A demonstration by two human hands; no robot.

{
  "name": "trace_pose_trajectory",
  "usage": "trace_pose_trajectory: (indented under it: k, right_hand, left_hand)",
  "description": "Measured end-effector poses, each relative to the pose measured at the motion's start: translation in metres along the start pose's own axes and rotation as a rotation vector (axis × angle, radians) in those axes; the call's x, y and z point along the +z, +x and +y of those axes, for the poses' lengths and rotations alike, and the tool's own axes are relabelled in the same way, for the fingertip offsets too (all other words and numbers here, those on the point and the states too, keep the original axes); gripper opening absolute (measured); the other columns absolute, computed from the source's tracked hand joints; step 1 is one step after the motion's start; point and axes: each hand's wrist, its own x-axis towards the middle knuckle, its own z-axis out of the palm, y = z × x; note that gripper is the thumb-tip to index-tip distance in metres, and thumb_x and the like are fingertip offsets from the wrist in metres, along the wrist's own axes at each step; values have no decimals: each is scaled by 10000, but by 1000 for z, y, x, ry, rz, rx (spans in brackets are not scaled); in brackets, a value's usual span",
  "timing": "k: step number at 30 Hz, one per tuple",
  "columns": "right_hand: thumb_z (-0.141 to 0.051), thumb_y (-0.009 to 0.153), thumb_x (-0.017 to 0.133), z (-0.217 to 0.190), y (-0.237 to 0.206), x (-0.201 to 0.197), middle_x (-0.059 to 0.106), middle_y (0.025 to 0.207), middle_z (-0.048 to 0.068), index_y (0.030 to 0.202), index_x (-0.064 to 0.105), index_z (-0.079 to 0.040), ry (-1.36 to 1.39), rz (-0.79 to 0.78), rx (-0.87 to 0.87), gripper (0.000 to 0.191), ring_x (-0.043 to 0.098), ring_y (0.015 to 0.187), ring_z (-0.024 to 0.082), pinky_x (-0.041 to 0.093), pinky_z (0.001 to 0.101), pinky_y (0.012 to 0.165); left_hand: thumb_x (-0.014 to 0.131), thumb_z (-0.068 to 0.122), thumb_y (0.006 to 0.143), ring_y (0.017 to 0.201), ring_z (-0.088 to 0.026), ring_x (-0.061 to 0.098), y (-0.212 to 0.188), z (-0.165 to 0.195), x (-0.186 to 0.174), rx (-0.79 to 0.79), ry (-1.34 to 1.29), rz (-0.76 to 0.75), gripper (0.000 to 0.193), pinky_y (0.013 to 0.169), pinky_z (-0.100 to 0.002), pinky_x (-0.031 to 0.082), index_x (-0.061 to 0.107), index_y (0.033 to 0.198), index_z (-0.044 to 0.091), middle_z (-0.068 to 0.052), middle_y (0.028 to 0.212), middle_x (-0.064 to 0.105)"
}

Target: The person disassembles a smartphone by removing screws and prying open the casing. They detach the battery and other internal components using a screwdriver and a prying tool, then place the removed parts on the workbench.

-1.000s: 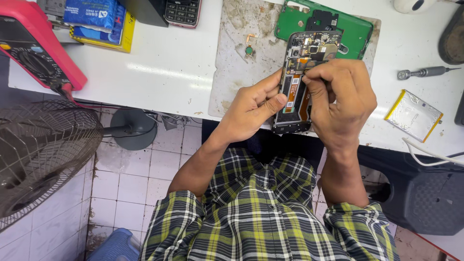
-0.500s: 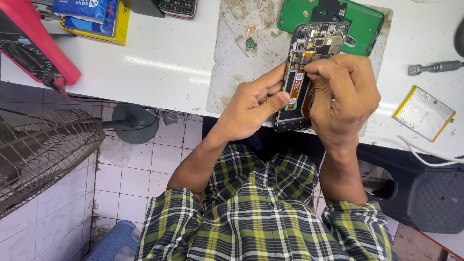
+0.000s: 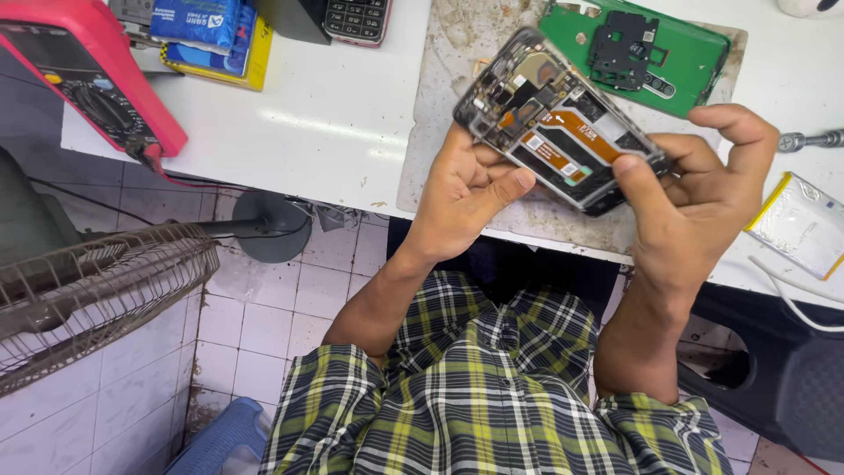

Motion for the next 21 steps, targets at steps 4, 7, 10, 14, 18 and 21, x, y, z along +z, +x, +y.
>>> trace_pose_trajectory:
  k: [4,7,10,14,18,21]
  right_hand:
    - [112,1068,722,10,-1,-5,661,1110,149,1358,435,-3,-54,18,-69,424,640,949,113,502,166,784]
    - [74,1043,709,12,-4,-8,626,1226,170,1350,422,-12,-53,11,-54,428,657,978,111,548,182,786]
    - [60,968,723,11,-4,-9,553,1342,163,1393,394,-24,-77,-85,-86,545,652,1026,108,565,191,804]
    - [67,964,721,11,-4,-8,507,1423,156,1466,356,-17,-110,-148,-96,626,647,1043,112,565,188,816]
    - [92,1052,717,15,-6,-9,521,1334,150,1438,354,7,25,-95,-22,536,641,1010,119,584,201,858]
    - [107,1063,714,19,-6,-14,517,1333,141,1437,351,11,-5,-97,-29,530,636,999,115,584,203,865]
  left_hand:
    - [612,15,1088,1182,-241,690,-3,0,5,13,-67,16,477,1038,-396,626,338,1477,-16,-216,1300,634]
    - [642,0,1062,1172,-227,676,-4,1,6,10,-45,56,470,1068,-413,617,345,1427,-11,-199,1339,623]
    - [661,2,1081,1201,-211,661,-3,-1,6,80,-57,70,430,1051,-394,607,364,1392,14,-174,1302,602]
    - [661,18,1087,1250,-201,630,-4,-3,3,88,-27,50,427,1096,-398,589,369,1399,11,-170,1331,589]
    - [656,26,1082,1248,-227,640,-2,-4,1,63,-19,36,469,1070,-417,612,353,1439,1,-191,1338,592]
    - [649,26,1076,1250,-249,646,-2,-3,3,60,-20,31,514,1045,-429,632,322,1472,11,-197,1350,577]
